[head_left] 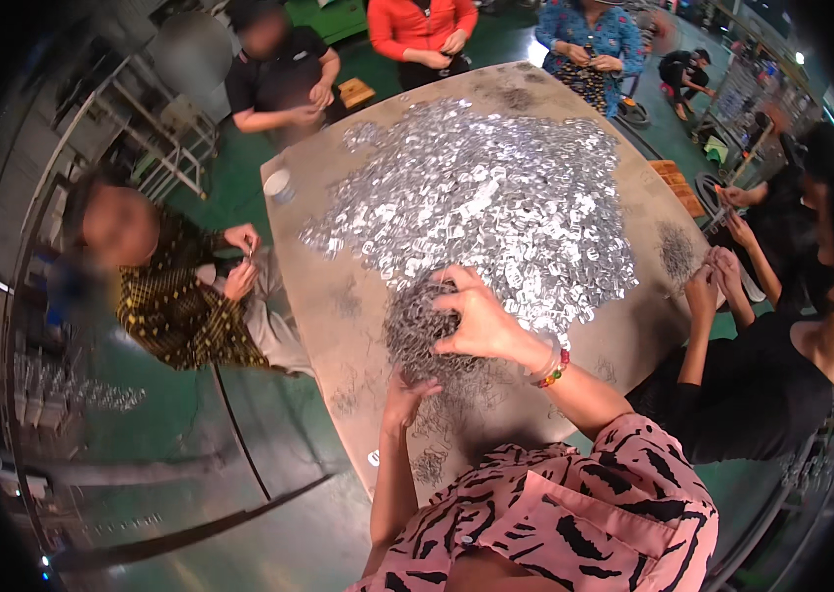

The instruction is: The person sorts metal parts on a table, first handling a bundle of thin metal wires and then picking up individual metal clips to attach them to a wire rack.

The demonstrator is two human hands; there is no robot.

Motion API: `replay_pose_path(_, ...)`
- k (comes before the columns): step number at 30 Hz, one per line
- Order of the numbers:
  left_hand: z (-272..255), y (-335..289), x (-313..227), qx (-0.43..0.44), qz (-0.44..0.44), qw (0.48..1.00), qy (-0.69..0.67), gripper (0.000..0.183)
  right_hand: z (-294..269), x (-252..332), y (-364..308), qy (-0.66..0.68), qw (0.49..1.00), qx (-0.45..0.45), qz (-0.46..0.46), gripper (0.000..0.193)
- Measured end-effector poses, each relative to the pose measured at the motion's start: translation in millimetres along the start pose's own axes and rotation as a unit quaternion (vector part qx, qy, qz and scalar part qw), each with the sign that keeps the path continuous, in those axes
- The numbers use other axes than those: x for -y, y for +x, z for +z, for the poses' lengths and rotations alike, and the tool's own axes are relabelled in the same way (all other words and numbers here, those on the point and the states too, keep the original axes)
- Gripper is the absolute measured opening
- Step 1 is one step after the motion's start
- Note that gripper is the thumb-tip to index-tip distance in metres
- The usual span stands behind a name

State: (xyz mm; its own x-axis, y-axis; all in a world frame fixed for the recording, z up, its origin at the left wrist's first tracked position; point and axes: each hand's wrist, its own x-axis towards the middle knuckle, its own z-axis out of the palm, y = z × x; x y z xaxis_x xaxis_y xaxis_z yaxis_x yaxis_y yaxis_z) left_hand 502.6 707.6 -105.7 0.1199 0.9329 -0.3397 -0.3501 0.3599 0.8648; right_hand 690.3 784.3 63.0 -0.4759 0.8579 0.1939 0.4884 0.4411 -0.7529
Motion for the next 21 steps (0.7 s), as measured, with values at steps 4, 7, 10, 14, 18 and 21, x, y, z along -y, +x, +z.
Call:
replay_pose_path(4,-16.0,-2.6,9.0,-0.053,-0.014,0.998,-0.031,0.064,-0.8,2.9,1.7,-0.011,1.0,-0.019,-0.008,0.047)
replay_pose_path(7,-36.8,2.7,22.1,-0.04,-0.037,0.997,-0.046,0.069,-15.2,11.4,1.8,0.002,0.998,-0.009,-0.055,0.046)
replay_pose_path(10,-41.5,8.3,31.3,0.016,-0.077,0.996,-0.047,0.08,-36.1,21.4,5.4,0.028,0.996,0.017,-0.084,0.05)
replay_pose_path(14,-16.9,12.5,23.2,0.06,-0.043,0.996,0.055,0.082,-49.8,29.2,12.4,0.032,0.994,0.049,-0.092,0.052)
replay_pose_path(18,2.9,6.3,-1.6,0.109,0.047,0.988,-0.094,0.081,-40.1,25.7,13.7,0.06,0.996,0.06,-0.026,0.051)
replay_pose_path(21,7.3,-2.6,-11.8,0.005,-0.025,0.997,0.069,0.086,-29.1,21.0,12.4,0.023,0.998,0.05,-0.017,0.05)
